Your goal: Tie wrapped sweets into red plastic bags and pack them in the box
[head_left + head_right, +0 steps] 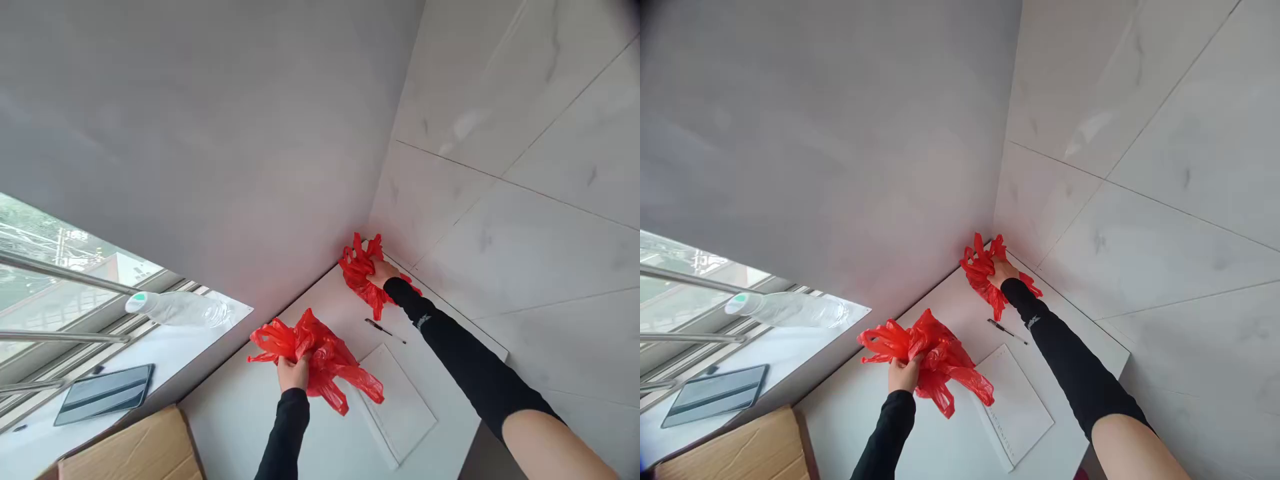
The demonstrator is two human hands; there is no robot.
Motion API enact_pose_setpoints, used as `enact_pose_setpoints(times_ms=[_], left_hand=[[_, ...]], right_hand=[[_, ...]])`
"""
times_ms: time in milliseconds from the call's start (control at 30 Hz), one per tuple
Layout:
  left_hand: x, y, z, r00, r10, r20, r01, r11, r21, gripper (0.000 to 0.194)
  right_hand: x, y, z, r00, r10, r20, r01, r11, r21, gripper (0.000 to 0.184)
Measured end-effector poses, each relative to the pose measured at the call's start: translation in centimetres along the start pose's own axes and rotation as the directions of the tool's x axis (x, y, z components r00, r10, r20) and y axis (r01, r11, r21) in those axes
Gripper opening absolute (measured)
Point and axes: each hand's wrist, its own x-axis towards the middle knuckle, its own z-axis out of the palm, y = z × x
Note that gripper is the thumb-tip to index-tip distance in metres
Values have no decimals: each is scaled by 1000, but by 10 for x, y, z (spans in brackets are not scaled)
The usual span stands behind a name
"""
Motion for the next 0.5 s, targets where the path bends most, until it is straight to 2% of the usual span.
enact_pose_setpoints(times_ms=[133,200,267,367,433,500], left_hand=[[47,14,51,998,-48,30,46,996,72,25],[64,19,72,997,-71,36,68,994,81,26],[78,24,93,995,-86,47,83,994,75,27],[92,33,120,992,-76,100,73,997,30,30],[95,38,131,987,-47,155,49,999,-11,31],[91,41,133,980,-9,201,19,999,-46,32]], right_hand=[[40,6,17,998,-10,-67,9,1000,-15,40],[43,9,21,992,-33,-118,32,999,-13,48],[35,13,21,983,-72,-166,73,997,-3,54],[0,24,14,968,-136,-211,145,989,31,55],[-37,35,9,962,-152,-226,171,983,71,54],[-85,49,8,961,-118,-250,151,982,116,53]])
